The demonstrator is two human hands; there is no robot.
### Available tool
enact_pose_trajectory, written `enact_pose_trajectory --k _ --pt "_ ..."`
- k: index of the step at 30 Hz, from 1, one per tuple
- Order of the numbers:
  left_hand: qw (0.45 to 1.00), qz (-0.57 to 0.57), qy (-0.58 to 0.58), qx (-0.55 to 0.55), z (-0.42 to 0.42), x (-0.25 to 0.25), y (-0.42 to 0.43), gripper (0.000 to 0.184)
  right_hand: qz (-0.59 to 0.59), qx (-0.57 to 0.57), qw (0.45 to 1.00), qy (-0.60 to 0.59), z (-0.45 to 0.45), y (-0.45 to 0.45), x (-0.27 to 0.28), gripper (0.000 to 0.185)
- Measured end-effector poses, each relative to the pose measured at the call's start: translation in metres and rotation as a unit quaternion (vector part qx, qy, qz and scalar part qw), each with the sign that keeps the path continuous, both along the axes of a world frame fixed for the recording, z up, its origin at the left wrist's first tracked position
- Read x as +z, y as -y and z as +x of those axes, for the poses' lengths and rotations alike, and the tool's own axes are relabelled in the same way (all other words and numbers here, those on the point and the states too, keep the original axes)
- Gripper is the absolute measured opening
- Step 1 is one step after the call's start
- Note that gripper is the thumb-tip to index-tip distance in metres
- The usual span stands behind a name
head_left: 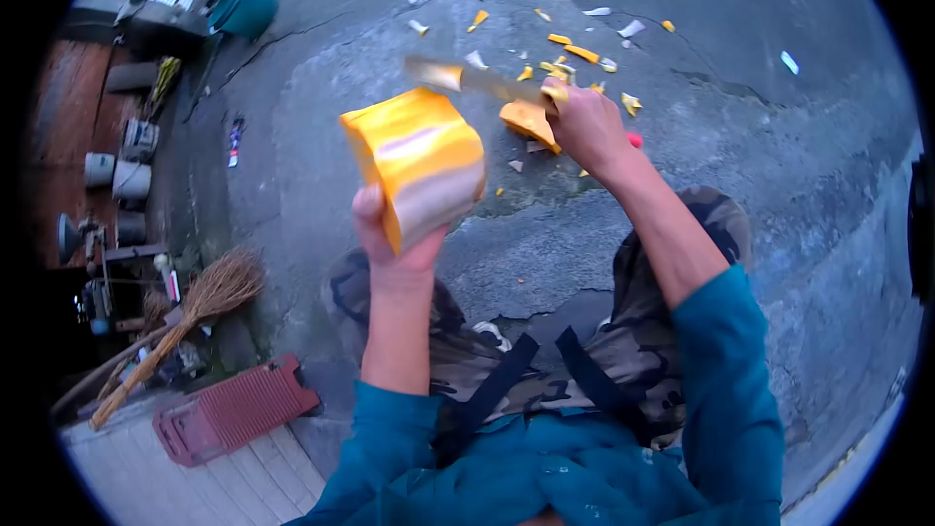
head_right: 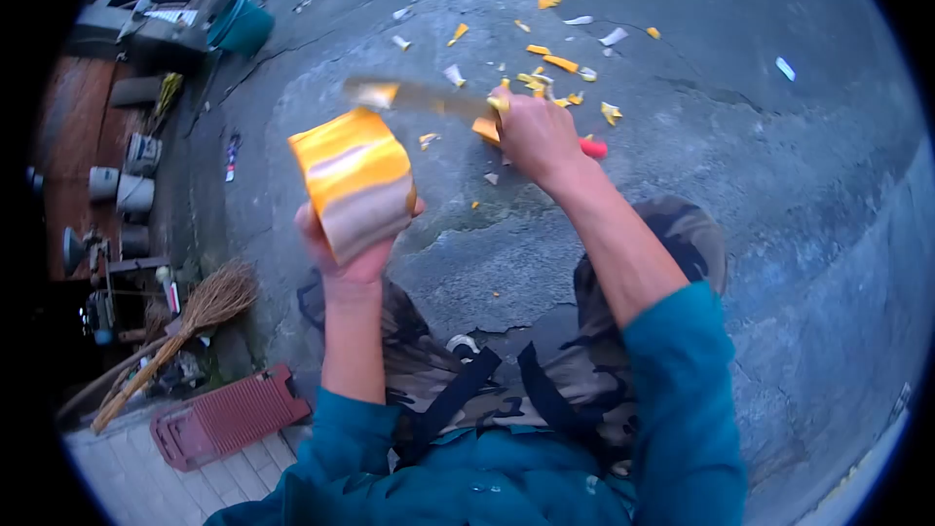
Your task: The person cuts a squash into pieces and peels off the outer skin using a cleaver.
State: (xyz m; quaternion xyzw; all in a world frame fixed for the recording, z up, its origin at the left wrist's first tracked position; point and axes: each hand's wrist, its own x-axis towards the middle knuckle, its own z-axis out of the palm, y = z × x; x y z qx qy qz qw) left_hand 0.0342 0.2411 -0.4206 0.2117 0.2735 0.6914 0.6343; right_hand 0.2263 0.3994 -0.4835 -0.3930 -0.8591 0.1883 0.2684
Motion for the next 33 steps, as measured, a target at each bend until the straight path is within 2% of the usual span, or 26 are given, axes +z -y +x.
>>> enact_pose_trajectory --k 1,4,6,7,9,10,12,20,25,33 --pt "0.996 0.035 -0.078 -0.025 0.011 0.012 -0.002 0.086 -0.057 -0.075 0.991 0.100 -0.001 -0.005 -0.001 0.008" --pt "0.993 -0.001 -0.103 0.058 0.010 0.004 0.001 0.086 -0.075 -0.038 0.996 -0.012 -0.014 0.006 0.013 0.007" --pt "1.000 0.009 0.011 0.014 -0.004 0.001 -0.004 0.084 -0.083 0.004 0.993 -0.087 -0.016 0.018 0.034 0.007" --pt "1.000 0.009 0.009 0.021 -0.010 -0.001 -0.001 0.084 -0.084 0.010 0.993 -0.088 -0.016 0.028 0.043 0.007" --pt "0.999 0.023 0.036 0.012 -0.020 -0.015 0.001 0.075 0.064 0.098 0.975 -0.188 -0.015 0.042 0.059 0.012" --pt "0.978 -0.064 0.081 0.179 -0.006 -0.023 0.006 0.065 0.105 0.127 0.971 -0.176 -0.015 0.045 0.067 0.017" --pt "0.989 -0.086 0.068 0.104 -0.008 -0.020 0.015 0.065 0.170 0.163 0.960 -0.148 -0.016 0.054 0.076 0.026" --pt "0.993 -0.083 0.081 -0.003 -0.003 -0.003 0.012 0.065 0.157 0.211 0.953 -0.149 -0.010 0.062 0.085 0.028" --pt "0.993 -0.081 0.076 -0.042 0.005 0.000 0.003 0.065 0.167 0.185 0.959 -0.134 -0.001 0.065 0.083 0.029" --pt "0.992 -0.089 0.080 -0.040 0.013 -0.001 0.006 0.065 0.195 0.179 0.954 -0.142 0.003 0.060 0.085 0.027"
